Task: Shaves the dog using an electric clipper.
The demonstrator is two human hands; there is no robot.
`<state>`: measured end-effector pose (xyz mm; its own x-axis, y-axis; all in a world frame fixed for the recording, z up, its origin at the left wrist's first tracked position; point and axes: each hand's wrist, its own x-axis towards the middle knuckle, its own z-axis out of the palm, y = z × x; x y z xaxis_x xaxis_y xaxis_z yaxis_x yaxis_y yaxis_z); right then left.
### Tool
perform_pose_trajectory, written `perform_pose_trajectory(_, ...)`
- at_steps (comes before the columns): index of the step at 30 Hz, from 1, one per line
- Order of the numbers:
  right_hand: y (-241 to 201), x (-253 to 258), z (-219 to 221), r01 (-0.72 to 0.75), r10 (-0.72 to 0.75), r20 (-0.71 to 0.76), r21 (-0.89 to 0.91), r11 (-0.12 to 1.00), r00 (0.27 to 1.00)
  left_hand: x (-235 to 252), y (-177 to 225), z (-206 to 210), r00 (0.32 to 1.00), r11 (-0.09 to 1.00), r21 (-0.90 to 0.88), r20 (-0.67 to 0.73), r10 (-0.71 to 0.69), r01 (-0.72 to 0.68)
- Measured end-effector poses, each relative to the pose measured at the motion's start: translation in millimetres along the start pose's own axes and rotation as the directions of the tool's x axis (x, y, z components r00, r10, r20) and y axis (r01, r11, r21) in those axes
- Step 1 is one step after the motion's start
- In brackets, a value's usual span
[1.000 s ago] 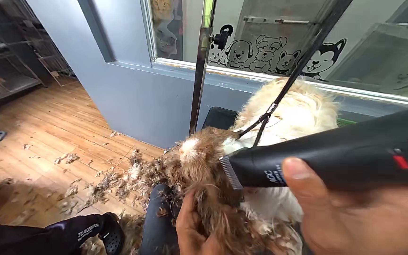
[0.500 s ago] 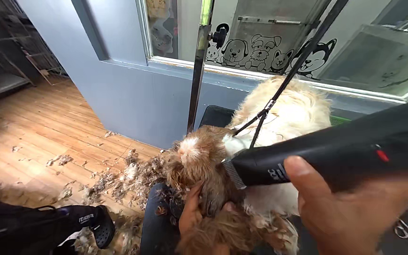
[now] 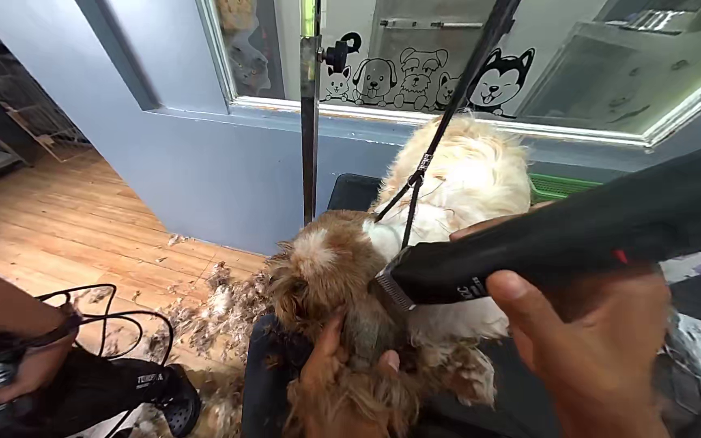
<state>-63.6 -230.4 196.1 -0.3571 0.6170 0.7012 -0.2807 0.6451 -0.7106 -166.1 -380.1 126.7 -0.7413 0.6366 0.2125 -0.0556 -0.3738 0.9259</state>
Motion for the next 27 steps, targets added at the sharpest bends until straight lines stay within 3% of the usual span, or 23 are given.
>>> perform_pose_trajectory(5,7.9,-20.8,-3.6,-0.053,0.058,0.075,-0.068,0.996,0.995,1.6,2.0,-4.8,0.997,0.999,0.043,0.071,0.002,-0.005)
perform_pose_trajectory(11,9.8,-27.4,-5.7,-0.110,0.059,0.327,0.139,0.984,0.943,5.7,2.9,-20.1,0.980,0.992,0.122,0.200,0.009,-0.034)
perform_pose_trajectory(17,13.7,-9.0,-17.0,-0.038,0.007,0.243,0.122,0.992,0.970,7.6,11.3,-21.1,0.961,0.998,0.064,0.276,-0.027,0.009)
perform_pose_trajectory(21,18.0,-28.9,-10.5,-0.083,0.017,0.351,0.174,0.981,0.936,10.5,16.2,-24.5,0.948,0.994,0.095,0.309,-0.075,0.047)
perform_pose_trajectory(24,25.6,-45.3,-10.8,-0.146,-0.010,0.434,0.325,0.934,0.901,14.1,22.7,-30.2,0.923,0.987,0.100,0.354,-0.153,0.125)
perform_pose_trajectory(25,29.7,-49.0,-13.3,-0.177,-0.024,0.459,0.391,0.903,0.888,16.7,24.4,-34.4,0.908,0.981,0.170,0.389,-0.153,0.092)
perform_pose_trajectory(27,36.3,-54.1,-22.5,-0.235,-0.037,0.498,0.473,0.849,0.866,25.4,30.2,-43.7,0.847,0.923,0.370,0.520,-0.107,-0.111)
